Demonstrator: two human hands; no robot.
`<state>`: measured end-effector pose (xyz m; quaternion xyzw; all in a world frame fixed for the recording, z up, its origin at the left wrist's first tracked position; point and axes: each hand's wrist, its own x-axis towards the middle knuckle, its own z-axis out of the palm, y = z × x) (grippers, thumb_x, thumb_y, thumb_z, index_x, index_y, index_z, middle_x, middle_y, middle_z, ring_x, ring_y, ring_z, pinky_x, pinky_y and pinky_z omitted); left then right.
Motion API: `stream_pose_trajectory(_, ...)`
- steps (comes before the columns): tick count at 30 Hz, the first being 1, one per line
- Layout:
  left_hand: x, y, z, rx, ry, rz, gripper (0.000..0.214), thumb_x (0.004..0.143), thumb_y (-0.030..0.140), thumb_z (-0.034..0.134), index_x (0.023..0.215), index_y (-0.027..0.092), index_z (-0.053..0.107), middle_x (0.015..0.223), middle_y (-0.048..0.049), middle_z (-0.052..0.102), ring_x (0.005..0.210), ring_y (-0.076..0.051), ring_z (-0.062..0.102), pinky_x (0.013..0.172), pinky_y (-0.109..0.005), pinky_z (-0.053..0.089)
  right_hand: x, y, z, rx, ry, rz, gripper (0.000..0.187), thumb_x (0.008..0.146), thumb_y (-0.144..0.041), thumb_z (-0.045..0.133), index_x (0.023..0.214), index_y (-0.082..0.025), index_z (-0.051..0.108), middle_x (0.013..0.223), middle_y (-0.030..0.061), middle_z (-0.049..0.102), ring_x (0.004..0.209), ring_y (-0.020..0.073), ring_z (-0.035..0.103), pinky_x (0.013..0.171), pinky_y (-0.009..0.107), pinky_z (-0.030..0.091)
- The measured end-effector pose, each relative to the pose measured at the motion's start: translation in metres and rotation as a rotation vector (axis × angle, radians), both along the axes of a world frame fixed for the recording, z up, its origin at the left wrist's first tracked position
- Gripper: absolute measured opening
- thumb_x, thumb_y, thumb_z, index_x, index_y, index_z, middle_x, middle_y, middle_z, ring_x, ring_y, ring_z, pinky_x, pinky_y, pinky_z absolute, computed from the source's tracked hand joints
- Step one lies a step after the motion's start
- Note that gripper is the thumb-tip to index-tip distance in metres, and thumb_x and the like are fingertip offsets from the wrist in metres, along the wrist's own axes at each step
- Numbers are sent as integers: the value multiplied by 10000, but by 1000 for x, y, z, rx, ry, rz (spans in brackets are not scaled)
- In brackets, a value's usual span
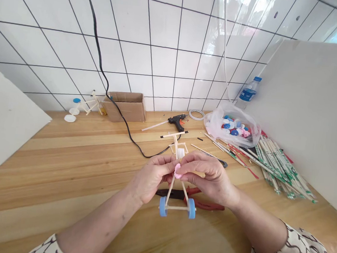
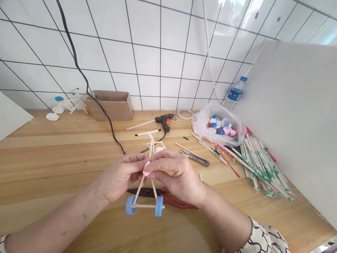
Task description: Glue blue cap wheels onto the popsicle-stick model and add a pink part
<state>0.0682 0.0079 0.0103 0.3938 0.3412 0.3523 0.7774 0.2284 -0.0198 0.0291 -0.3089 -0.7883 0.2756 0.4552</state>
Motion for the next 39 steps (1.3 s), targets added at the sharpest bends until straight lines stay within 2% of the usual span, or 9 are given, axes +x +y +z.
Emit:
stream_pose_trajectory(4,0,-1,3,-8,15,-2,255,595,315,764,523,135,598,502,27,497,464,-64,406,459,-191,323,1,-1,4,26,-32,-4,150,787,-80,627,862,-200,676,848,24,625,775,107,608,716,258,519)
stream_pose_trajectory(9,-1,-1,5,-46,27,12,250,577,328,773,545,133,619,520,14,538,456,-61,418,469,-196,340,5,-1,6,-19,-71,54,191,793,-71,615,929,-198,660,896,32,612,835,113,602,753,267,519)
stream_pose_trajectory(17,0,-4,7,-41,8,-28,243,582,322,770,530,137,622,476,34,515,434,-55,412,430,-188,315,4,0,1,3,-77,31,149,816,-102,597,875,-214,674,864,23,604,788,105,597,714,238,504)
stream_pose_trajectory(20,1,-3,5,-18,7,22,230,584,302,764,529,134,617,476,33,522,438,-55,420,434,-184,334,6,0,3,6,-60,44,169,815,-96,592,909,-221,657,881,28,606,810,122,591,736,260,496)
stream_pose_trajectory(22,1,-2,3,19,-7,100,215,583,295,762,544,132,627,498,23,548,446,-58,432,438,-184,355,8,0,2,11,-36,-2,208,799,-113,612,969,-231,629,912,31,611,864,146,578,788,295,483)
stream_pose_trajectory(24,1,-1,1,53,-21,172,199,591,294,756,571,134,639,522,17,572,455,-64,451,451,-189,386,10,0,0,5,-13,-106,247,781,-153,638,1011,-232,600,932,32,614,889,163,561,809,315,470)
stream_pose_trajectory(29,4,-1,1,102,-26,251,212,617,310,743,589,133,630,539,24,569,473,-71,482,482,-198,431,4,-4,-8,8,-104,-352,243,755,-246,667,977,-196,582,881,33,614,815,165,549,752,311,461)
stream_pose_trajectory(33,7,-7,1,103,-7,271,232,627,323,741,591,125,625,548,18,581,504,-73,497,511,-192,438,-6,-7,-10,111,-187,-425,234,739,-256,666,941,-182,574,888,48,617,877,192,550,805,344,442)
stream_pose_trajectory(39,12,-12,-6,122,-37,258,206,684,295,703,594,137,607,535,24,576,511,-75,489,524,-190,434,-13,-8,-10,212,-234,-501,47,769,-147,577,794,-176,550,788,46,612,776,184,556,721,342,447)
